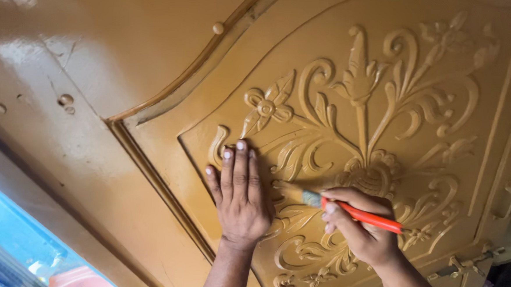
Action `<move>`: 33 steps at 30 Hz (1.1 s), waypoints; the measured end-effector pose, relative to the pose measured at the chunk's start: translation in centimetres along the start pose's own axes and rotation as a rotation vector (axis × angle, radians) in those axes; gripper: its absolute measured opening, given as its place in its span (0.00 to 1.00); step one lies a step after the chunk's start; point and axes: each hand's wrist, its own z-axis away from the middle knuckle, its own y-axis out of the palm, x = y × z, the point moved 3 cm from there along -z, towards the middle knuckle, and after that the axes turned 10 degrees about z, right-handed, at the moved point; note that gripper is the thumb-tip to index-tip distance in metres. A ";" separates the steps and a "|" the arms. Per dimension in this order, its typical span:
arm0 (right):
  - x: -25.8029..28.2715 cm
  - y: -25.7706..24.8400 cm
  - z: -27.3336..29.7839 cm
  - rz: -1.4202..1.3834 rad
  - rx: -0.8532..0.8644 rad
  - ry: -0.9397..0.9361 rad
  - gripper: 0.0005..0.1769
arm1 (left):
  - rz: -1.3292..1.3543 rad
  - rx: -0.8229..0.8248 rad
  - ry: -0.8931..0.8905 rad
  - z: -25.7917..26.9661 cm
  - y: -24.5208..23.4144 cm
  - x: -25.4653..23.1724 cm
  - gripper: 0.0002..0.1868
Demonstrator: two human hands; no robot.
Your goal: The person paints a carved wooden wardrobe with a small brush, applying a light brown finish to the raised floral patterns and flat surfaces. The camera moves to follow the brush strokes across different sections of the wardrobe door.
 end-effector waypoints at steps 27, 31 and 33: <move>2.2 1.0 -1.3 0.266 0.053 -0.256 0.15 | 0.112 -0.076 0.019 0.3 -0.8 -0.2 0.27; 1.7 -0.5 -1.1 0.251 -0.007 -0.350 0.15 | 0.073 -0.076 0.013 0.3 -0.8 -0.5 0.26; 1.0 -0.7 -1.0 0.216 0.065 -0.302 0.14 | 0.039 -0.069 0.000 0.4 -0.7 -0.6 0.26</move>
